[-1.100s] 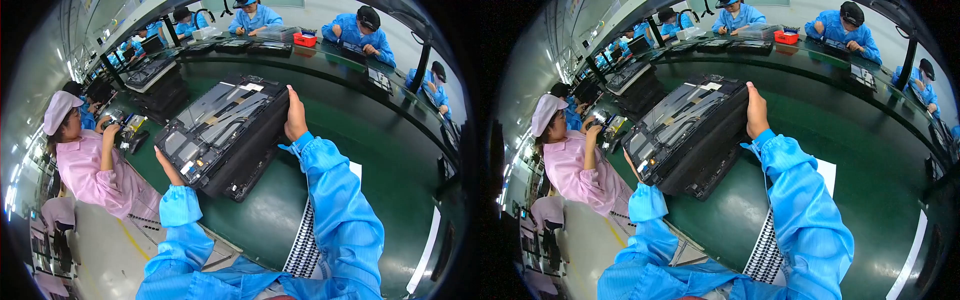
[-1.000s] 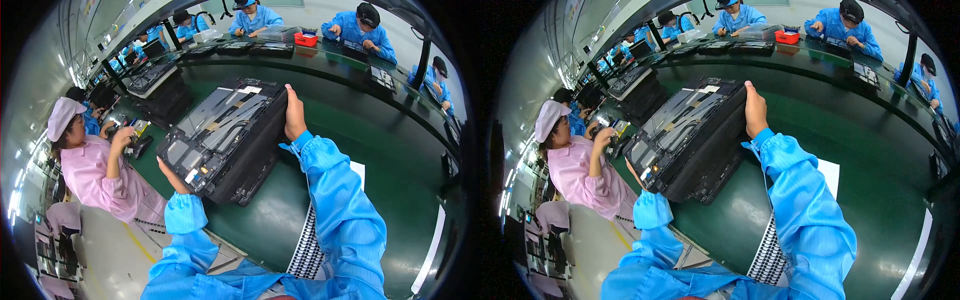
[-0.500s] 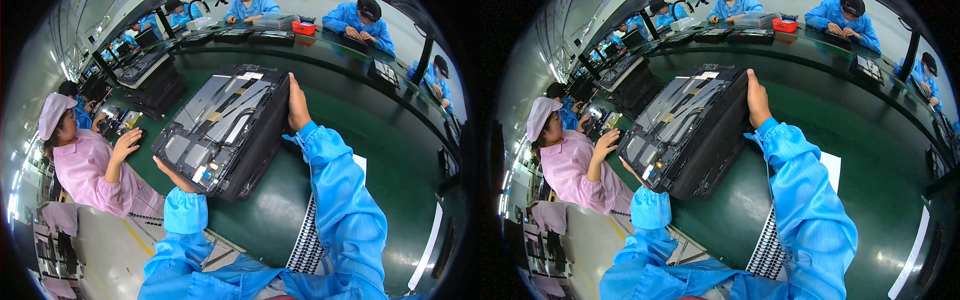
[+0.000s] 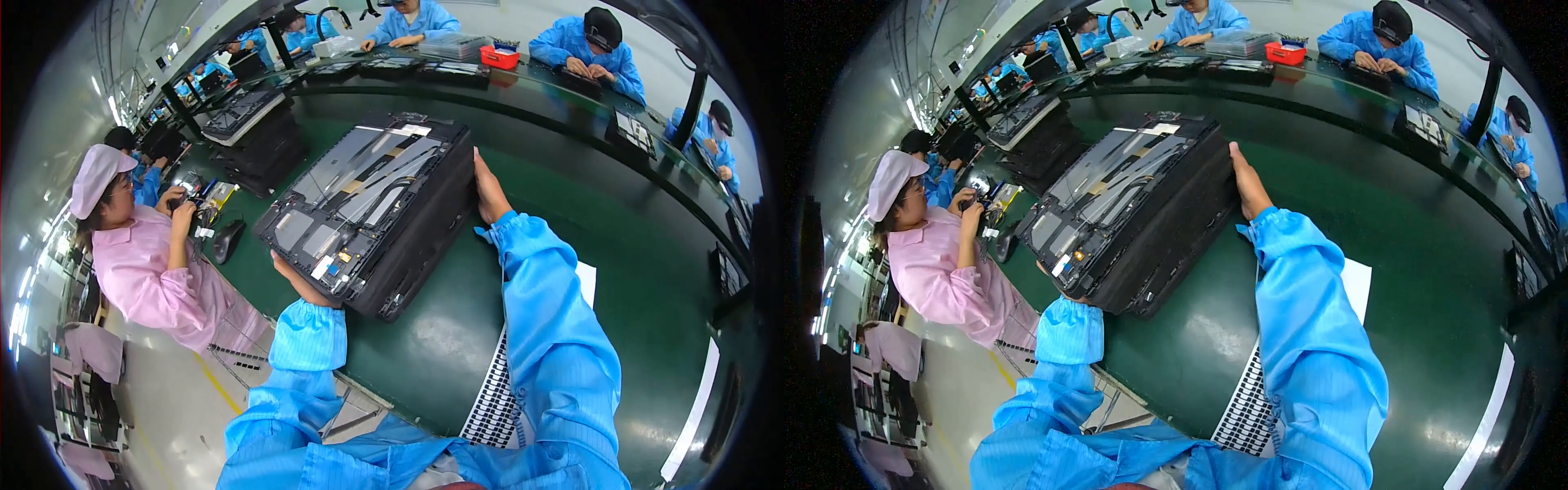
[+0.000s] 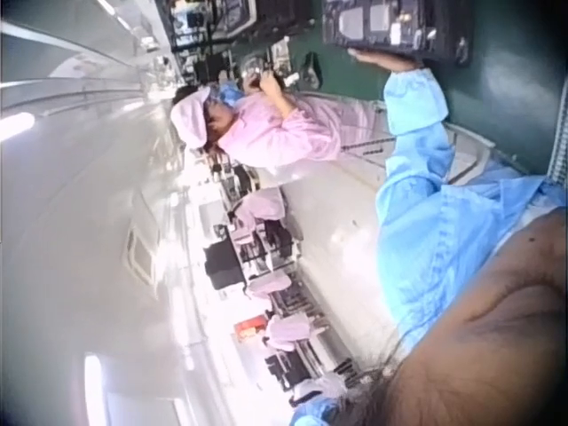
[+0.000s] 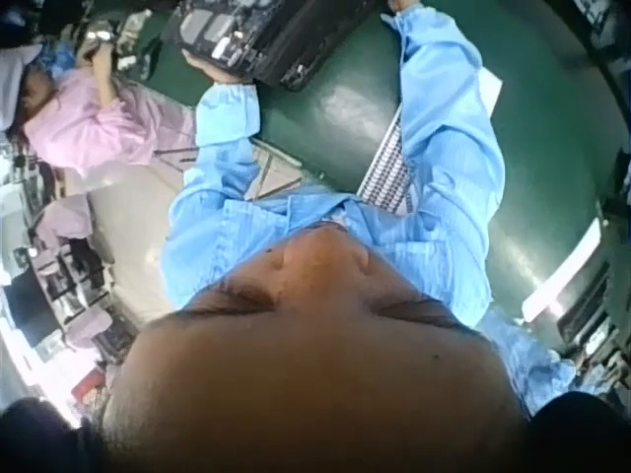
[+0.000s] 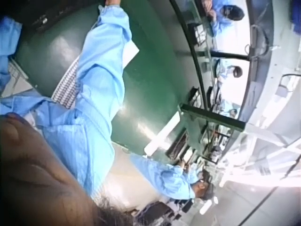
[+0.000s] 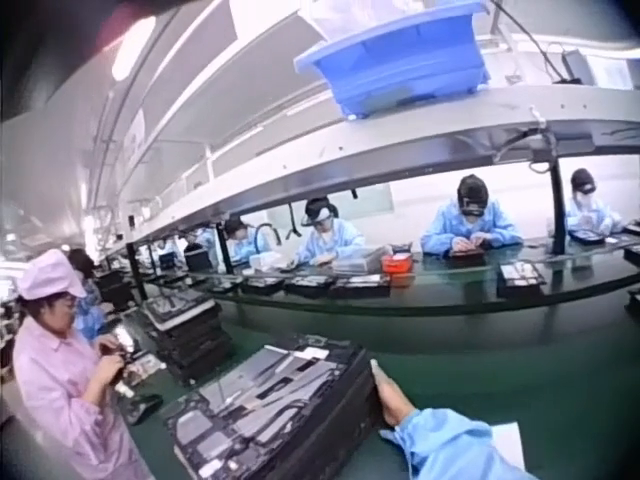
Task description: The person assembles internal components of a tablet chassis by applying adhesive labels and arranging ribbon cables and an internal battery by hand.
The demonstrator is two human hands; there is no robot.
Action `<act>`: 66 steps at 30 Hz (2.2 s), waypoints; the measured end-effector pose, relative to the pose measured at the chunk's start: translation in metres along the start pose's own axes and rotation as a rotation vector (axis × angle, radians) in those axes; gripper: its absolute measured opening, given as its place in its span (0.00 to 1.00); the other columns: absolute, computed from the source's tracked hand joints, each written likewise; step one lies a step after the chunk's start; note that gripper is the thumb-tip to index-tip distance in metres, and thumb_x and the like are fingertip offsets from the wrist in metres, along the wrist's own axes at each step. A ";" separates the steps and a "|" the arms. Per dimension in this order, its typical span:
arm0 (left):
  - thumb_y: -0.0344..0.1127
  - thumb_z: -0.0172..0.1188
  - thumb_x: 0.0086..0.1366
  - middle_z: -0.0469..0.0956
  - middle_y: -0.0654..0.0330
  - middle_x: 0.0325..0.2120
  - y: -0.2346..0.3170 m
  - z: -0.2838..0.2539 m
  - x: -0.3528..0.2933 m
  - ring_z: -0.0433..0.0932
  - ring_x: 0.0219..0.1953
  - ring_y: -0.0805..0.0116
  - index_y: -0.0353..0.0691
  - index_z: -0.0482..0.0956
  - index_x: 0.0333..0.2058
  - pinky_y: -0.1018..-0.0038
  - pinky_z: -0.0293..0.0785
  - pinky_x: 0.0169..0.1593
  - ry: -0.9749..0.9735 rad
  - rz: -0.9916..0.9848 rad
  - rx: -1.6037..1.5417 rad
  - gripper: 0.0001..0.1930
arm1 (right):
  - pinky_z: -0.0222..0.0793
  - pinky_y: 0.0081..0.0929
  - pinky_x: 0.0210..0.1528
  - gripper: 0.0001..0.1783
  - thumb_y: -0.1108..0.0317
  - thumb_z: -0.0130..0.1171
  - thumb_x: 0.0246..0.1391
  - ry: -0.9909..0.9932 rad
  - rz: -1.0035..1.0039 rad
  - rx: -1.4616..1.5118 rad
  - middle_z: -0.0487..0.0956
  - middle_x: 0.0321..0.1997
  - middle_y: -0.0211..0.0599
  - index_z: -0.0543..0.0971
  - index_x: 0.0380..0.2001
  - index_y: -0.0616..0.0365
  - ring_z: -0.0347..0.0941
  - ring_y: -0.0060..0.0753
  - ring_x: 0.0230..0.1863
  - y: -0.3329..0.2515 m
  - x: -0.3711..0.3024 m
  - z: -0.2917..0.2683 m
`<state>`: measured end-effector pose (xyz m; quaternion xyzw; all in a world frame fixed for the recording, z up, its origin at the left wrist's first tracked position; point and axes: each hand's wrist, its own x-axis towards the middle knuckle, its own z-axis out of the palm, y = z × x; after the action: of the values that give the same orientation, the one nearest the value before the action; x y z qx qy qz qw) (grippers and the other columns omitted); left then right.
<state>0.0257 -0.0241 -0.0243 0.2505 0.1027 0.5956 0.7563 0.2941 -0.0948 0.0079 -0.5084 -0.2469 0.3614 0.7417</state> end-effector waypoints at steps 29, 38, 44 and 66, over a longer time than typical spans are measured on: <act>0.29 0.63 0.48 0.71 0.55 0.43 -0.008 0.041 -0.066 0.68 0.47 0.65 0.32 0.65 0.48 0.71 0.62 0.52 -0.252 -0.035 1.000 0.27 | 0.45 0.22 0.60 0.28 0.52 0.42 0.57 0.000 -0.095 0.151 0.62 0.59 0.31 0.63 0.55 0.59 0.56 0.29 0.58 0.004 -0.004 -0.011; 0.27 0.63 0.43 0.70 0.54 0.44 -0.049 0.039 0.030 0.68 0.46 0.63 0.31 0.62 0.49 0.69 0.62 0.52 -0.412 -0.124 0.876 0.32 | 0.45 0.23 0.60 0.27 0.54 0.45 0.56 0.212 -0.217 0.198 0.63 0.58 0.30 0.64 0.54 0.59 0.56 0.28 0.58 -0.015 0.019 -0.040; 0.28 0.58 0.44 0.61 0.53 0.49 -0.096 0.060 0.116 0.60 0.53 0.62 0.36 0.50 0.55 0.69 0.54 0.57 -0.654 -0.307 0.626 0.39 | 0.48 0.24 0.59 0.27 0.53 0.51 0.51 0.289 -0.356 0.286 0.67 0.54 0.32 0.68 0.50 0.58 0.59 0.27 0.55 -0.012 0.030 -0.075; 0.31 0.56 0.38 0.68 0.60 0.41 -0.161 0.069 0.226 0.63 0.45 0.64 0.36 0.66 0.42 0.72 0.54 0.52 -0.374 0.086 0.726 0.27 | 0.38 0.25 0.63 0.49 0.75 0.57 0.39 -0.066 -0.199 -0.119 0.46 0.65 0.50 0.38 0.59 0.70 0.45 0.37 0.64 0.006 0.053 -0.072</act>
<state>0.2552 0.1470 -0.0136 0.6092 0.1563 0.4958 0.5988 0.3776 -0.0929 -0.0237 -0.5123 -0.3412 0.2871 0.7339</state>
